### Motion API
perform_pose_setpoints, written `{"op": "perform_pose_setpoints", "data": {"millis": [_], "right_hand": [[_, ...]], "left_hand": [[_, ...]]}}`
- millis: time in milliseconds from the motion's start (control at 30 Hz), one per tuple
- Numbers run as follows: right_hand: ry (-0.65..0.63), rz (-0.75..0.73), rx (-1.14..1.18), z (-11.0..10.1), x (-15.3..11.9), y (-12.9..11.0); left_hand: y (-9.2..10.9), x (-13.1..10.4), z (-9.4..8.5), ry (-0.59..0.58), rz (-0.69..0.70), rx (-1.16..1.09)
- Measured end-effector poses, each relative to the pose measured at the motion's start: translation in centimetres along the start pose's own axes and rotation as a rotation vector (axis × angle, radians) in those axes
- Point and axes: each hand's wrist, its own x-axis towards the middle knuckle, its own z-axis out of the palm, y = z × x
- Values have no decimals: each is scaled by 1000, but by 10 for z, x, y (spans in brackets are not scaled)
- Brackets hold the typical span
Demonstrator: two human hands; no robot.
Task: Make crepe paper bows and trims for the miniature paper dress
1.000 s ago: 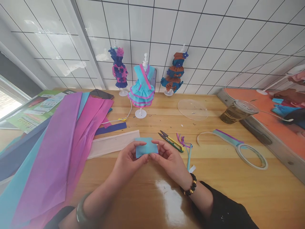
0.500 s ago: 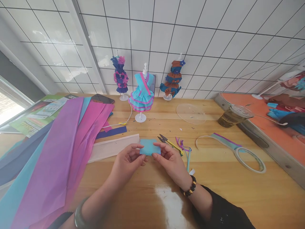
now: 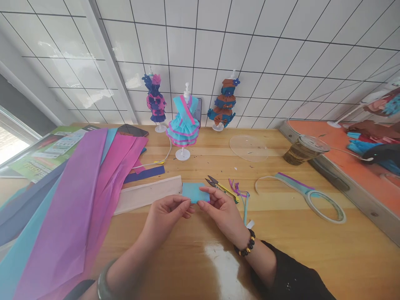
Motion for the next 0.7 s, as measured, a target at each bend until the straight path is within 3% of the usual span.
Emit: {"op": "perform_pose_setpoints", "data": {"millis": [433, 700], "right_hand": [[14, -6, 46, 1, 0, 1], [8, -8, 46, 1, 0, 1]], "left_hand": [[-6, 1, -1, 31, -12, -107], [-4, 1, 3, -19, -7, -99]]}}
